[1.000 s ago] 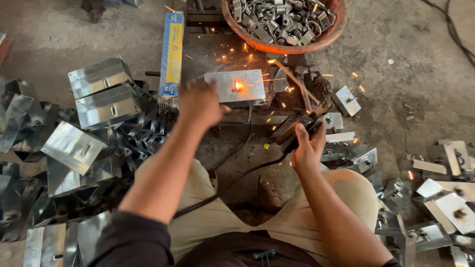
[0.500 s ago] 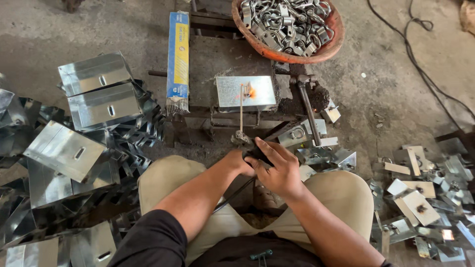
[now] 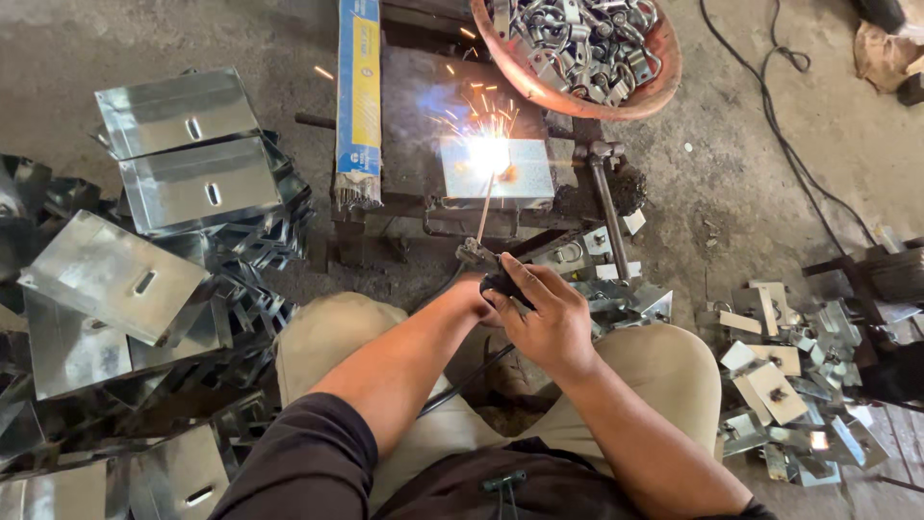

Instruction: The person sits on the floor and repeatedly picks up small metal boxes and metal rings, places them on a work surface, and welds the rings to the boxes using a handheld welding torch. Finished units are set aside on the floor.

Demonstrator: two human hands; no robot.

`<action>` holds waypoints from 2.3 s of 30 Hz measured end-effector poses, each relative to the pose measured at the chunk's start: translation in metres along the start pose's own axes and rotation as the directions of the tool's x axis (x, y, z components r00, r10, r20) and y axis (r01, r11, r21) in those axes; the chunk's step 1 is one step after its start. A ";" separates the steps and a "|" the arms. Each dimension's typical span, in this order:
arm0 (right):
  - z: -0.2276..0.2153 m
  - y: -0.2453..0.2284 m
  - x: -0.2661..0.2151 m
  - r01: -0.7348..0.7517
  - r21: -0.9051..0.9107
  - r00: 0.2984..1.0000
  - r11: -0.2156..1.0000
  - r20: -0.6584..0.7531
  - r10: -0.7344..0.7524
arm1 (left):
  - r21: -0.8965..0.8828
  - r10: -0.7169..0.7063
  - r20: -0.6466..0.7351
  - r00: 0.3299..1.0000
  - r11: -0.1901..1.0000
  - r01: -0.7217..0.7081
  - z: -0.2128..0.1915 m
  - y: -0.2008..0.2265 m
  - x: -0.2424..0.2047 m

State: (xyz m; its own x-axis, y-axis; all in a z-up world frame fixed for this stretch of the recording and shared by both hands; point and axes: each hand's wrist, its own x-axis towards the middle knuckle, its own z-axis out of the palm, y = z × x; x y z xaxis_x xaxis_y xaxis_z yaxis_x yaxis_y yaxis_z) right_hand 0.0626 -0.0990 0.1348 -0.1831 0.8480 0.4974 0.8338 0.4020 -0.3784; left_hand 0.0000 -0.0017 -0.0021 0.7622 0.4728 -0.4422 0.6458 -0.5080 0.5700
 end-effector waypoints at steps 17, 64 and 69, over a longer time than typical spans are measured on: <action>0.001 0.000 -0.002 -0.037 -0.010 0.999 0.999 0.016 0.037 | 0.003 0.017 0.013 1.000 1.000 -0.017 0.001 -0.004 -0.002; -0.156 0.262 -0.161 -0.253 0.959 0.304 -0.126 0.202 0.931 | -0.141 0.279 0.235 0.931 0.958 -0.251 0.018 0.021 -0.133; -0.112 0.300 -0.308 0.004 0.965 0.036 -0.261 0.261 0.965 | -0.054 0.038 -0.770 0.636 0.991 -0.125 -0.068 -0.036 -0.099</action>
State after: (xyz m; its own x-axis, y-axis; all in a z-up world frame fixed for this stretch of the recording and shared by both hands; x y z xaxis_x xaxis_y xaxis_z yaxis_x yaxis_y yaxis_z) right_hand 0.4277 -0.2780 -0.0442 0.6619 0.5085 -0.5507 -0.7212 0.2318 -0.6528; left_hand -0.1014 0.0188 0.0683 0.4751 0.8362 0.2738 0.5420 -0.5233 0.6576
